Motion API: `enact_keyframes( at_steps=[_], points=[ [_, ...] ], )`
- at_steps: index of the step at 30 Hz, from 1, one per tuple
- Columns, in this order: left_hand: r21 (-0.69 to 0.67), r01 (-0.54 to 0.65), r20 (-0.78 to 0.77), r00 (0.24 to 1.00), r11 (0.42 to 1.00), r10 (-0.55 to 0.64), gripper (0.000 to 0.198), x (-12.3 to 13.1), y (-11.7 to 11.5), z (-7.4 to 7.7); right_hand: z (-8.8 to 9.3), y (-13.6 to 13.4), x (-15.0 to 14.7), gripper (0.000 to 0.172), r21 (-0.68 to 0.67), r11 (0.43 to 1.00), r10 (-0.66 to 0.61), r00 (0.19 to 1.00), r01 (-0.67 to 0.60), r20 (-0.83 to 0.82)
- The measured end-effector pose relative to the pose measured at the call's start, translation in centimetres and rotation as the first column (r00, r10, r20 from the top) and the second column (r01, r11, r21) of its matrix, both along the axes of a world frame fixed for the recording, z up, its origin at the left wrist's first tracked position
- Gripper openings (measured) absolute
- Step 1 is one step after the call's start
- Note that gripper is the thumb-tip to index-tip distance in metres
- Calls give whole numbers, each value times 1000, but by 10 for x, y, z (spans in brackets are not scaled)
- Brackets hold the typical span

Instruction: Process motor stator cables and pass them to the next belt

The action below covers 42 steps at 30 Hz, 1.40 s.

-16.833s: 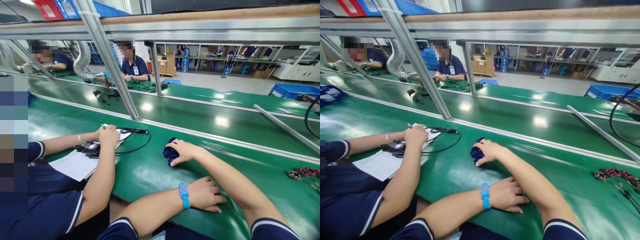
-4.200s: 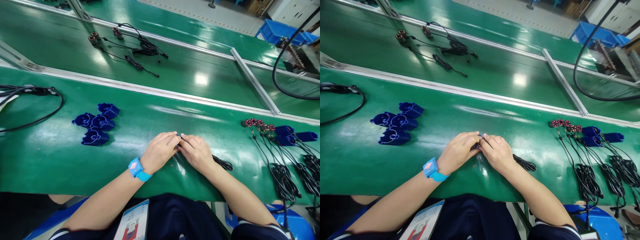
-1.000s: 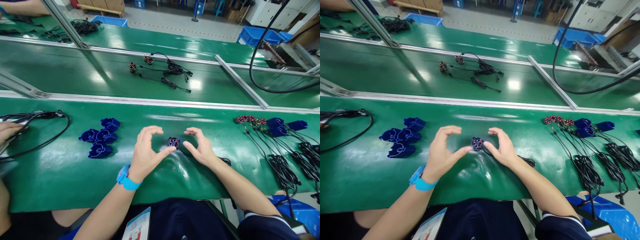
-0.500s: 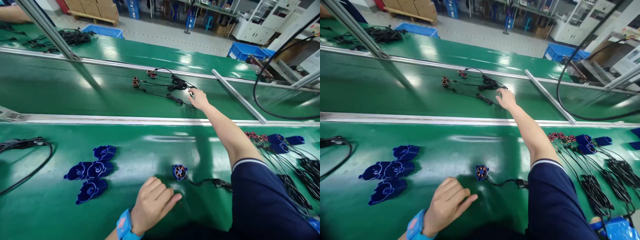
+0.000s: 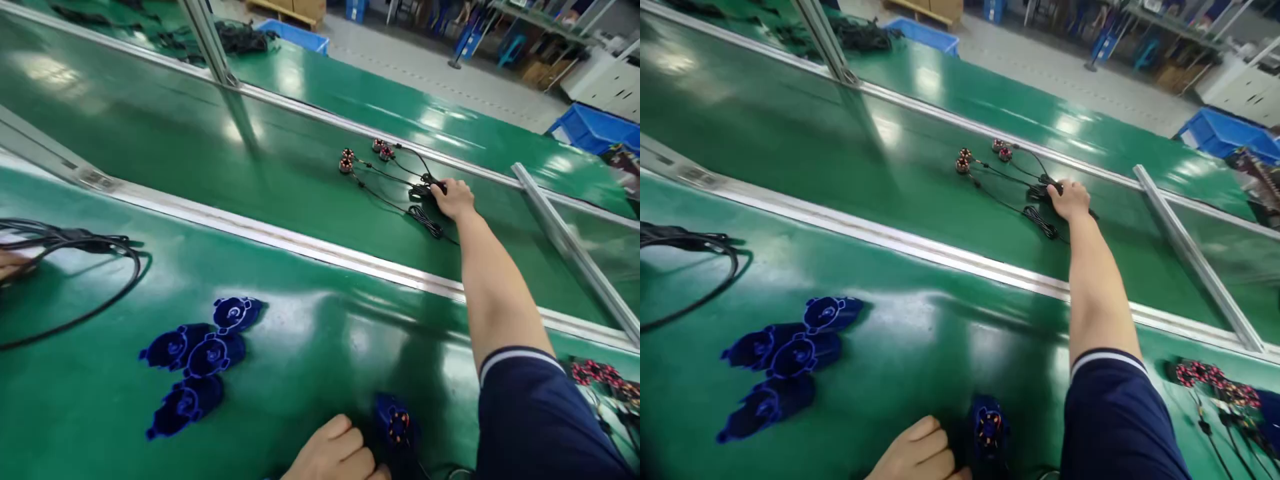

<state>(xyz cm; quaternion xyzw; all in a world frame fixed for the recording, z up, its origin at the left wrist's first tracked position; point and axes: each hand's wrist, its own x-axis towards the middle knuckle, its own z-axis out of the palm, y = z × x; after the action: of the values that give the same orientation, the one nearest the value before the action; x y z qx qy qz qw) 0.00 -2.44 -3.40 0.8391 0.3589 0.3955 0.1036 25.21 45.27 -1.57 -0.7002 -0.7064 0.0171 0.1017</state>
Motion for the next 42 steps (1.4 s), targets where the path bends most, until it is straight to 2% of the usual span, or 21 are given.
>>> enact_keyframes(
  at_steps=[2,5,6,8,10,14,19,22,28,31,35,42],
  points=[
    [1,8,-4,1000,1000,-8,20,-1,3,11,4,-19,7,61,-33,998,45,999,-45,-4],
    [9,-15,7,1000,1000,15,27,-1,5,21,10,-52,17,67,-96,984,147,988,-151,-44],
    [7,-5,2,1000,1000,5,29,-1,5,23,11,-61,20,72,-116,973,192,980,-198,-59],
    [-15,32,-13,999,999,-32,30,-2,5,24,12,-77,24,92,-148,949,266,959,-279,-101],
    [-38,64,-8,998,997,-64,29,-2,4,25,13,-87,24,105,-131,949,264,951,-285,-159],
    [-88,80,14,997,993,-80,28,-3,2,25,16,-90,16,92,-53,984,152,958,-169,-243],
    [-121,78,2,997,990,-78,24,-5,1,27,26,-93,14,84,-54,993,77,931,-102,-356],
    [-107,78,4,997,991,-78,23,-6,1,25,30,-102,19,71,-108,991,10,868,-73,-496],
    [-87,76,22,997,993,-74,27,-4,1,23,40,-128,17,44,-176,984,-131,683,4,-719],
    [-15,67,27,997,998,-67,32,-2,4,21,49,-147,14,42,-180,984,-148,628,14,-764],
    [63,55,8,998,997,-56,38,-2,7,16,59,-181,16,44,-193,981,-157,600,5,-784],
    [-10,107,2,994,994,-107,31,-2,3,20,62,-256,41,50,-223,975,-187,575,9,-797]
  ],
)
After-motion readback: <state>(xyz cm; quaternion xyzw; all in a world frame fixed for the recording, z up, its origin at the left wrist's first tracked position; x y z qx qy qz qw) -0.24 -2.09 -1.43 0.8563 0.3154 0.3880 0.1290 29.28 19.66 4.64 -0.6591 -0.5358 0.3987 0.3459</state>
